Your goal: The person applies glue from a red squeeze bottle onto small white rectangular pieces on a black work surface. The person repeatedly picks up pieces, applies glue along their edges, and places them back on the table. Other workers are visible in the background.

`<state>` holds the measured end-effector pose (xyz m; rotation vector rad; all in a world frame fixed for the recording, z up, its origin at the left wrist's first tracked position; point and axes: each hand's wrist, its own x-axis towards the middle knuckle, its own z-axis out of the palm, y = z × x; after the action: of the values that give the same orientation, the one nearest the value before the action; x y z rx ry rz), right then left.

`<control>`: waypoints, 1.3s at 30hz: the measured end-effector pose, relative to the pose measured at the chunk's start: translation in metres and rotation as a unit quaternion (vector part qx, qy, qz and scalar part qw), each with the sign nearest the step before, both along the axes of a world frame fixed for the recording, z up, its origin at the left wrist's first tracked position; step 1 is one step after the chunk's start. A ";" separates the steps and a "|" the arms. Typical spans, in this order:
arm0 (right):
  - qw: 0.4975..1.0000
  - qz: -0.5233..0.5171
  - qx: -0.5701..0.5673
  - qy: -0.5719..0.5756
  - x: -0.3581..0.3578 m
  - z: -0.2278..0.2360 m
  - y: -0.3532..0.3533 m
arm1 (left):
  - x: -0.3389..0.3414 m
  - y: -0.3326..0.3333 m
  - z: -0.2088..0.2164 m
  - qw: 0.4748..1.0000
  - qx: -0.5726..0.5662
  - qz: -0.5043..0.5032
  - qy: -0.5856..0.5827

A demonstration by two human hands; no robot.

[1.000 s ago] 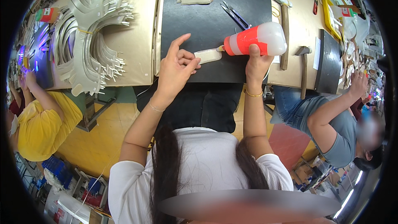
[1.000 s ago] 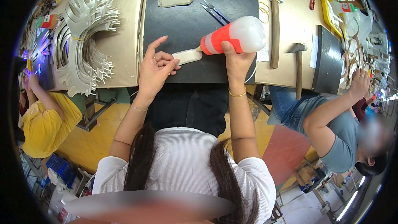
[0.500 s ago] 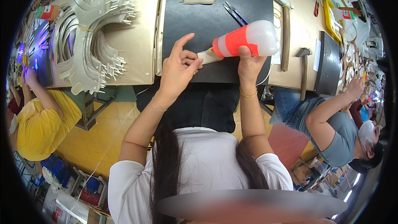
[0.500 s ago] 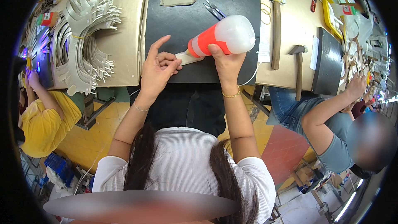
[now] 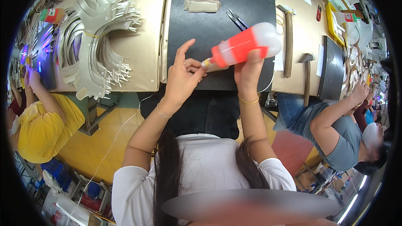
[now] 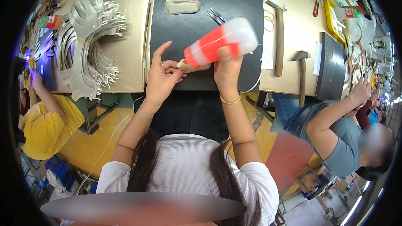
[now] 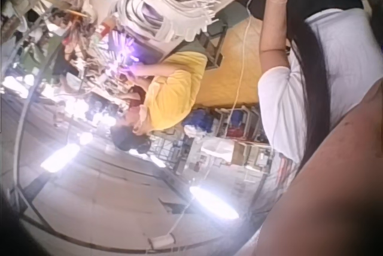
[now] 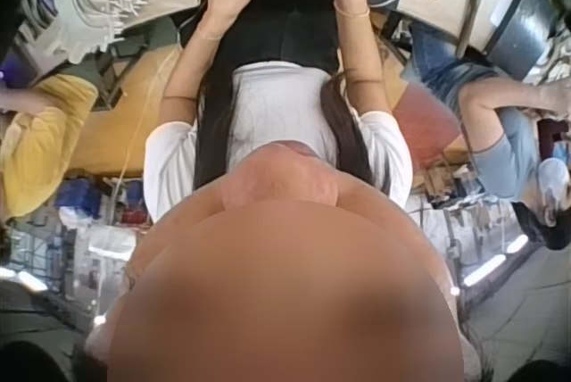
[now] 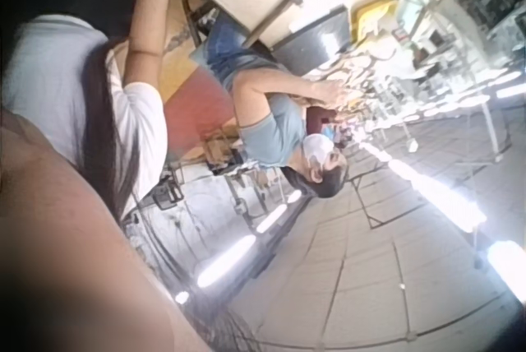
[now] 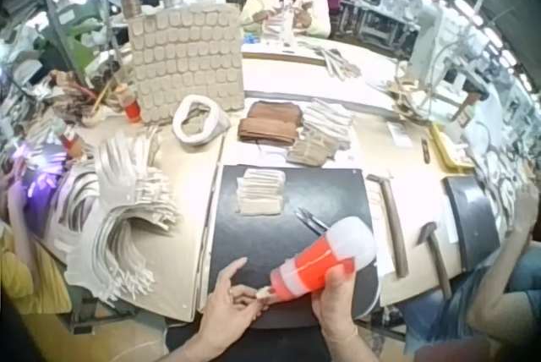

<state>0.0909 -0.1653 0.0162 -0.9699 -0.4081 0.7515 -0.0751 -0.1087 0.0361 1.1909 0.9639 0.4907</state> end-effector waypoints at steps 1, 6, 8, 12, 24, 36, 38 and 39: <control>0.997 0.004 -0.016 0.071 0.007 0.002 -0.001 | 0.000 0.000 0.000 1.000 0.005 -0.002 -0.003; 0.988 -0.051 -0.059 -0.131 0.045 0.013 -0.007 | 0.000 0.002 0.001 1.000 0.010 -0.009 0.015; 0.967 -0.052 -0.071 -0.237 0.052 0.016 -0.010 | 0.001 0.003 0.002 1.000 0.010 -0.002 0.013; 0.948 -0.026 -0.107 -0.299 0.051 0.019 -0.008 | 0.003 0.002 0.001 1.000 0.019 0.003 0.015; 0.928 0.001 -0.099 -0.360 0.046 0.021 -0.001 | 0.004 0.000 -0.003 0.999 0.040 -0.007 0.021; 0.934 0.009 -0.100 -0.343 0.042 0.016 -0.015 | 0.004 -0.005 -0.009 0.997 0.067 0.024 0.001; 0.941 0.013 -0.097 -0.325 0.042 0.012 -0.018 | 0.004 -0.005 -0.009 0.998 0.065 0.026 -0.008; 0.946 0.013 -0.092 -0.311 0.043 0.010 -0.020 | 0.004 -0.005 -0.009 0.998 0.062 0.026 -0.010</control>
<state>0.1337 -0.1854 0.0260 -1.3797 -0.9122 0.4967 -0.0712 -0.1136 0.0273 1.2729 0.9606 0.6100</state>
